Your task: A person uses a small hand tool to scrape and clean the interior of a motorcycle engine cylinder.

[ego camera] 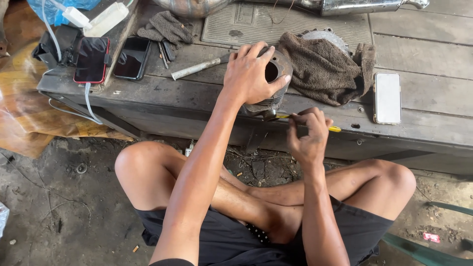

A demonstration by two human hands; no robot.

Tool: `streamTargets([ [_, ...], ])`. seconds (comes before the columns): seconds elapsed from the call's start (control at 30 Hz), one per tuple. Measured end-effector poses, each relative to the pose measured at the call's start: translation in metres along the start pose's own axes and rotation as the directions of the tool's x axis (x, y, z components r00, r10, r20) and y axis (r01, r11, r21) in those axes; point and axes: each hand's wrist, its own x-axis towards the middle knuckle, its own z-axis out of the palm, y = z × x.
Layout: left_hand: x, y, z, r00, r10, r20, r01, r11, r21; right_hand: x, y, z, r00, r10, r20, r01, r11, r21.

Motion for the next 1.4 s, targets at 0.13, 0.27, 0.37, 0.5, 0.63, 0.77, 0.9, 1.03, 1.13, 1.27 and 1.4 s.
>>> streamTargets([
  [0.13,0.0,-0.002,0.003,1.0,0.0,-0.025,0.0,1.0,0.016,0.011,-0.041,0.0,0.994,-0.102,0.028,0.103,0.994,-0.033],
  [0.27,0.002,-0.002,0.004,0.999,0.016,-0.035,-0.016,1.0,0.019,0.007,-0.019,0.002,0.994,-0.109,0.022,0.11,0.992,-0.059],
  [0.37,0.0,0.0,0.003,1.0,0.004,-0.019,-0.004,1.0,0.004,0.004,-0.008,-0.003,0.999,-0.03,0.02,0.032,0.997,-0.065],
  [0.5,0.001,0.0,0.002,1.0,0.008,-0.023,-0.008,1.0,0.01,0.005,-0.017,0.002,0.999,-0.013,0.036,0.013,1.0,-0.012],
  [0.63,0.001,-0.003,0.006,0.998,0.036,-0.05,-0.034,0.999,0.033,0.01,-0.03,0.003,0.995,-0.089,0.036,0.088,0.996,0.032],
  [0.77,0.001,-0.003,0.004,1.0,0.019,-0.024,-0.019,1.0,0.008,0.001,-0.002,0.005,0.999,0.044,0.022,-0.044,0.999,0.031],
  [0.9,0.0,-0.001,0.002,1.0,0.012,-0.013,-0.012,1.0,0.001,0.004,-0.017,0.004,1.0,0.022,0.004,-0.022,0.998,0.062],
  [1.03,-0.002,-0.001,0.0,1.0,0.016,-0.013,-0.015,1.0,0.01,0.008,-0.025,0.005,0.999,-0.053,-0.013,0.054,0.993,0.107],
  [1.13,-0.001,-0.001,-0.003,1.0,0.02,0.003,-0.02,1.0,0.003,0.006,-0.013,0.002,0.999,0.049,-0.001,-0.048,0.992,0.118],
  [1.27,0.0,-0.003,-0.003,0.999,0.022,0.037,-0.022,1.0,0.018,0.001,-0.005,0.004,0.993,0.113,0.029,-0.116,0.985,0.126],
  [1.4,0.0,-0.009,-0.008,0.994,0.103,0.03,-0.103,0.995,0.002,0.008,-0.038,0.004,0.998,0.04,0.039,-0.048,0.974,0.222],
])
